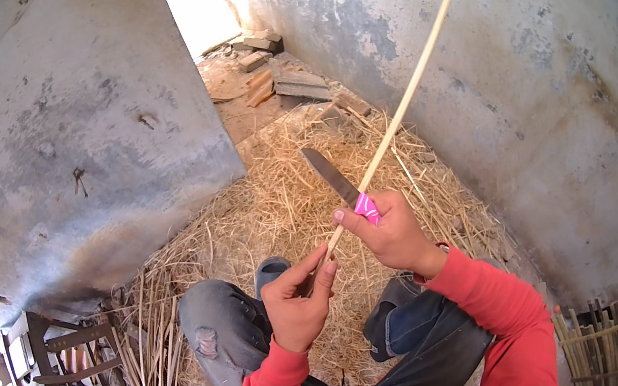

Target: The person uses a small knife to shave and smooth the surface of a long, thin bamboo strip by holding the strip and repeatedly running the blade along its length.

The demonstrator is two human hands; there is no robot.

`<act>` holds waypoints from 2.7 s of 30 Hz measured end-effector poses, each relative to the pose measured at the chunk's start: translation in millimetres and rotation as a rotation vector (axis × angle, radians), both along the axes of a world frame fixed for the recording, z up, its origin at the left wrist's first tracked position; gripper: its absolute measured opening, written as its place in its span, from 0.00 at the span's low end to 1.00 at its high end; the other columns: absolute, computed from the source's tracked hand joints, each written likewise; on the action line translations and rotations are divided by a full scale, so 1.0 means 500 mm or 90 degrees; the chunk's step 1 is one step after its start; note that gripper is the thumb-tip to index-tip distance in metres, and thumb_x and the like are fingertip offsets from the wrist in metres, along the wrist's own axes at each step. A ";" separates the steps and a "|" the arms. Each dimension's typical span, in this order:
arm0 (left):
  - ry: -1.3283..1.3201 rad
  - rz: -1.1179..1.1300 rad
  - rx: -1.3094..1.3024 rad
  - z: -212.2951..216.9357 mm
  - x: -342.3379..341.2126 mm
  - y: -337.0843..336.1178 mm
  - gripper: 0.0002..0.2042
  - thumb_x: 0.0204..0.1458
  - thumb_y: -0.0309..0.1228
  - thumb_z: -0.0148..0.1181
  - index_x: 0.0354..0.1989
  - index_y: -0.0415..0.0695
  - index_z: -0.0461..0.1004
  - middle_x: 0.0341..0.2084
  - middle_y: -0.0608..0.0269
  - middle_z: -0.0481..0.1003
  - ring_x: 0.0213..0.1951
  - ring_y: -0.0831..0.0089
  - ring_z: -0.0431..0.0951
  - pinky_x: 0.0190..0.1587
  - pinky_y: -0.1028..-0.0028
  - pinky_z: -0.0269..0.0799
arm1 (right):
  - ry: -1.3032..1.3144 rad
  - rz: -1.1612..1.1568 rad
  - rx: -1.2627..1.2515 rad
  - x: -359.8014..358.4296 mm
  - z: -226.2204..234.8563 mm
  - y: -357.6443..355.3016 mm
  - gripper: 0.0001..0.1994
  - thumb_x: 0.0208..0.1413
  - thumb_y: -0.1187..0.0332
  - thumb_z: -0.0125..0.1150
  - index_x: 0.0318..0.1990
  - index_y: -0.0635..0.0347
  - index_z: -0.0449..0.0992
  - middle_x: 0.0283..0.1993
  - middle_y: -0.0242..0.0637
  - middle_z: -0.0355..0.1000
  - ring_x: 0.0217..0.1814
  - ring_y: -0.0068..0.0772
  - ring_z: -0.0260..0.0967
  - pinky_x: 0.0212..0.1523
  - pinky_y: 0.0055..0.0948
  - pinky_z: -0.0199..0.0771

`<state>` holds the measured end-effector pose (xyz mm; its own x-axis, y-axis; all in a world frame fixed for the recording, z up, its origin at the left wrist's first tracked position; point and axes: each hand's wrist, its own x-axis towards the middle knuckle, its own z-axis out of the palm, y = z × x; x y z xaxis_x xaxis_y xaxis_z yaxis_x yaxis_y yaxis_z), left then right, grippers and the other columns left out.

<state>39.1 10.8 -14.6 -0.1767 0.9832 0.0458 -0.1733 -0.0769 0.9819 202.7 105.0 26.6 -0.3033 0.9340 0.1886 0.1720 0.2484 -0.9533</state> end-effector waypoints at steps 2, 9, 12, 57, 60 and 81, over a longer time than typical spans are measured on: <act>0.273 0.129 0.174 -0.020 0.004 0.009 0.13 0.58 0.24 0.67 0.52 0.36 0.81 0.32 0.58 0.84 0.26 0.84 0.78 0.28 0.81 0.72 | -0.003 -0.010 0.001 0.000 0.000 -0.006 0.13 0.64 0.65 0.66 0.28 0.62 0.80 0.17 0.21 0.63 0.21 0.11 0.55 0.21 0.25 0.53; 0.311 0.221 0.167 -0.021 -0.004 0.009 0.06 0.63 0.23 0.61 0.42 0.33 0.81 0.34 0.57 0.83 0.27 0.77 0.80 0.31 0.79 0.74 | 0.015 -0.098 0.039 -0.005 0.008 -0.003 0.13 0.65 0.64 0.64 0.29 0.62 0.81 0.15 0.22 0.63 0.19 0.12 0.55 0.19 0.26 0.52; 0.052 0.340 0.170 -0.021 -0.051 0.023 0.08 0.62 0.21 0.61 0.48 0.34 0.77 0.36 0.57 0.83 0.34 0.74 0.83 0.39 0.76 0.79 | 0.088 -0.122 -0.043 0.034 0.007 0.030 0.12 0.66 0.64 0.63 0.33 0.62 0.83 0.15 0.19 0.62 0.18 0.10 0.53 0.19 0.23 0.49; -0.063 -0.136 -0.094 0.020 -0.051 -0.025 0.16 0.70 0.35 0.53 0.39 0.33 0.81 0.11 0.80 0.57 0.15 0.89 0.51 0.19 0.78 0.41 | -0.256 -0.054 0.364 0.013 -0.011 -0.027 0.19 0.68 0.58 0.58 0.26 0.59 0.71 0.13 0.44 0.63 0.12 0.44 0.66 0.15 0.39 0.62; -0.061 -0.121 -0.066 0.016 -0.048 -0.016 0.16 0.70 0.35 0.52 0.40 0.33 0.81 0.11 0.80 0.57 0.15 0.89 0.50 0.19 0.79 0.41 | -0.202 -0.058 0.344 0.001 -0.009 -0.020 0.17 0.68 0.59 0.58 0.27 0.59 0.72 0.14 0.45 0.63 0.13 0.45 0.67 0.15 0.40 0.63; -0.344 -0.276 -0.190 0.029 -0.048 -0.014 0.22 0.73 0.37 0.42 0.53 0.26 0.73 0.10 0.77 0.54 0.11 0.86 0.51 0.17 0.81 0.47 | 0.050 -0.055 -0.005 0.039 0.052 0.005 0.15 0.67 0.58 0.61 0.32 0.61 0.77 0.19 0.24 0.64 0.21 0.14 0.57 0.22 0.25 0.57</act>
